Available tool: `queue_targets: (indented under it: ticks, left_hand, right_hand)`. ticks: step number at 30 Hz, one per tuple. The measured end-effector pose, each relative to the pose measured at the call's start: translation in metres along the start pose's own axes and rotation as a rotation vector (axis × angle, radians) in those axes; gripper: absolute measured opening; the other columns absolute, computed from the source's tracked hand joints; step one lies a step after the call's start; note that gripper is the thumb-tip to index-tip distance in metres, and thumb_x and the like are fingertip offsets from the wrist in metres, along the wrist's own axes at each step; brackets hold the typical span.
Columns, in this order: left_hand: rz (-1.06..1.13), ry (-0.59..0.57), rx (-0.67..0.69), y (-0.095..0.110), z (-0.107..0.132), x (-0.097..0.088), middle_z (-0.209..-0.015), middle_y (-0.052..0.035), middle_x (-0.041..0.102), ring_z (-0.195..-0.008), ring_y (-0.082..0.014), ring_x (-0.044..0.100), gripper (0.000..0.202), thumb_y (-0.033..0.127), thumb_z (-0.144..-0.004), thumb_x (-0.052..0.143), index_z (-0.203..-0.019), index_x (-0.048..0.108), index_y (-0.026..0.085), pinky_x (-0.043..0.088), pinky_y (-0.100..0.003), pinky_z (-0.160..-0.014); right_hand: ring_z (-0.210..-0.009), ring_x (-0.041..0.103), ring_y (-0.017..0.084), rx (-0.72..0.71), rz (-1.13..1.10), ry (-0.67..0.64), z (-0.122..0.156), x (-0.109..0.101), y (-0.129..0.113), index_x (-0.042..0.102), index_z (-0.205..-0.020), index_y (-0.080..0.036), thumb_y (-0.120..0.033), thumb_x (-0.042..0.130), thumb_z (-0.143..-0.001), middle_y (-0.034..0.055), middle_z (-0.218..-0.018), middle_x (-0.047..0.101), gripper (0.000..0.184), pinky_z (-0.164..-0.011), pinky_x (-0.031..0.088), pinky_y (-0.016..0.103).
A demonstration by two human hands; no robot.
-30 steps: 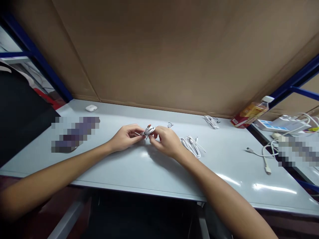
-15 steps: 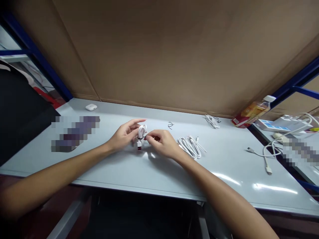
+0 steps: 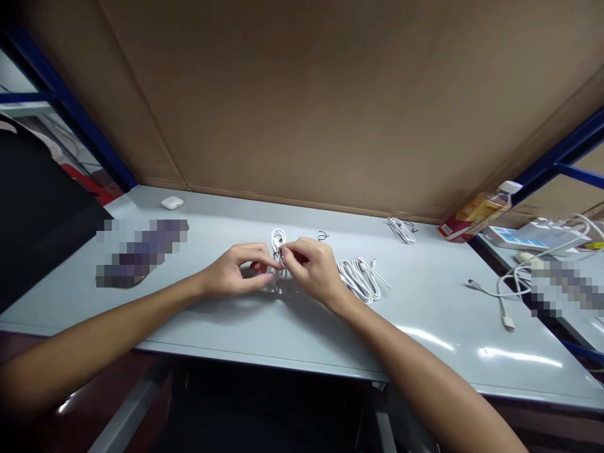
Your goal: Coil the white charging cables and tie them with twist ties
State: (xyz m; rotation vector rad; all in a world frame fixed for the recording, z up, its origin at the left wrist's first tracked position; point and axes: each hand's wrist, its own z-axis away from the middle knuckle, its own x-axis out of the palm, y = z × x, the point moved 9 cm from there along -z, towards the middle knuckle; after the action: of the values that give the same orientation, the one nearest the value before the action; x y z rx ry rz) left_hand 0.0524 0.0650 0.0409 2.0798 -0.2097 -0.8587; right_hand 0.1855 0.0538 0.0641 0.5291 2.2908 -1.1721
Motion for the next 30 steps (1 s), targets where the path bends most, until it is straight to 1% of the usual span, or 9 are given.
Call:
queue_targets:
  ticks: [2,5,7,9,11,14,21,24,30]
  left_hand:
    - [0.114,-0.017,-0.054,-0.006,0.0,0.004,-0.084,-0.0037,0.067,-0.076,-0.0154,0.059,0.014,0.028,-0.09,0.068,-0.097,0.077,0.019,0.047,-0.029,-0.068]
    - [0.339,0.076,-0.2,-0.024,0.0,0.003,-0.083,-0.0016,0.065,-0.076,-0.0145,0.062,0.021,0.035,-0.088,0.075,-0.095,0.064,0.018,0.05,-0.028,-0.069]
    - [0.461,0.104,-0.296,-0.034,0.002,0.006,-0.086,0.0001,0.062,-0.076,-0.0143,0.063,0.036,0.037,-0.084,0.08,-0.106,0.057,0.021,0.052,-0.027,-0.066]
    - [0.515,0.042,-0.337,-0.037,0.003,0.013,-0.098,-0.0029,0.063,-0.076,-0.0144,0.065,0.047,0.038,-0.084,0.081,-0.119,0.054,0.022,0.054,-0.026,-0.063]
    - [0.499,-0.018,-0.326,-0.034,0.002,0.017,-0.108,-0.0062,0.062,-0.073,-0.0126,0.063,0.047,0.039,-0.085,0.079,-0.122,0.057,0.021,0.053,-0.026,-0.06]
    - [0.459,0.002,-0.288,-0.03,0.001,0.013,-0.107,-0.005,0.06,-0.069,-0.0096,0.059,0.037,0.039,-0.087,0.078,-0.112,0.062,0.018,0.05,-0.023,-0.056]
    - [0.421,0.12,-0.228,-0.033,0.0,0.003,-0.091,-0.0003,0.058,-0.071,-0.0108,0.06,0.031,0.039,-0.086,0.079,-0.098,0.059,0.019,0.051,-0.023,-0.062]
    - [0.378,0.168,-0.156,-0.026,-0.002,-0.004,-0.099,-0.0037,0.063,-0.078,-0.0135,0.064,0.031,0.038,-0.084,0.081,-0.091,0.059,0.018,0.053,-0.027,-0.07]
    - [0.239,0.252,-0.135,-0.022,-0.001,-0.015,-0.099,-0.0048,0.068,-0.08,-0.0144,0.064,0.026,0.035,-0.082,0.082,-0.088,0.064,0.017,0.052,-0.027,-0.072]
  right_hand:
    - [-0.065,0.059,0.017,-0.047,-0.011,0.025,0.001,-0.001,-0.005,0.074,-0.081,-0.021,-0.026,0.055,-0.096,0.003,-0.073,0.07,0.025,-0.066,0.044,0.031]
    - [-0.065,0.061,0.017,-0.1,-0.028,0.1,0.003,-0.007,-0.011,0.078,-0.089,-0.021,-0.026,0.056,-0.097,0.0032,-0.073,0.072,0.024,-0.066,0.046,0.031]
    - [-0.066,0.062,0.017,-0.129,-0.047,0.134,0.003,-0.009,-0.014,0.079,-0.093,-0.021,-0.024,0.056,-0.097,0.0031,-0.074,0.073,0.023,-0.067,0.047,0.031]
    - [-0.065,0.063,0.016,-0.167,-0.076,0.14,0.004,-0.01,-0.016,0.079,-0.094,-0.022,-0.022,0.058,-0.096,0.0024,-0.074,0.073,0.021,-0.066,0.048,0.031]
    - [-0.064,0.065,0.016,-0.194,-0.111,0.138,0.004,-0.009,-0.017,0.08,-0.092,-0.022,-0.021,0.061,-0.095,0.002,-0.074,0.074,0.019,-0.065,0.049,0.03]
    - [-0.068,0.069,0.016,-0.177,-0.17,0.131,0.005,-0.006,-0.015,0.08,-0.087,-0.023,-0.021,0.064,-0.093,0.002,-0.079,0.078,0.017,-0.066,0.051,0.029]
    - [-0.07,0.071,0.018,0.126,-0.398,0.106,0.005,0.004,0.01,0.08,-0.083,-0.02,-0.03,0.069,-0.09,0.004,-0.078,0.078,0.016,-0.066,0.054,0.03]
    - [-0.064,0.067,0.016,0.213,-0.462,0.074,0.003,0.008,0.018,0.077,-0.077,-0.019,-0.034,0.069,-0.089,0.0022,-0.068,0.074,0.021,-0.062,0.053,0.029]
    - [-0.067,0.065,0.016,0.127,-0.335,0.0,-0.002,0.003,0.01,0.075,-0.086,-0.02,-0.035,0.066,-0.091,0.0024,-0.076,0.073,0.019,-0.063,0.05,0.029]
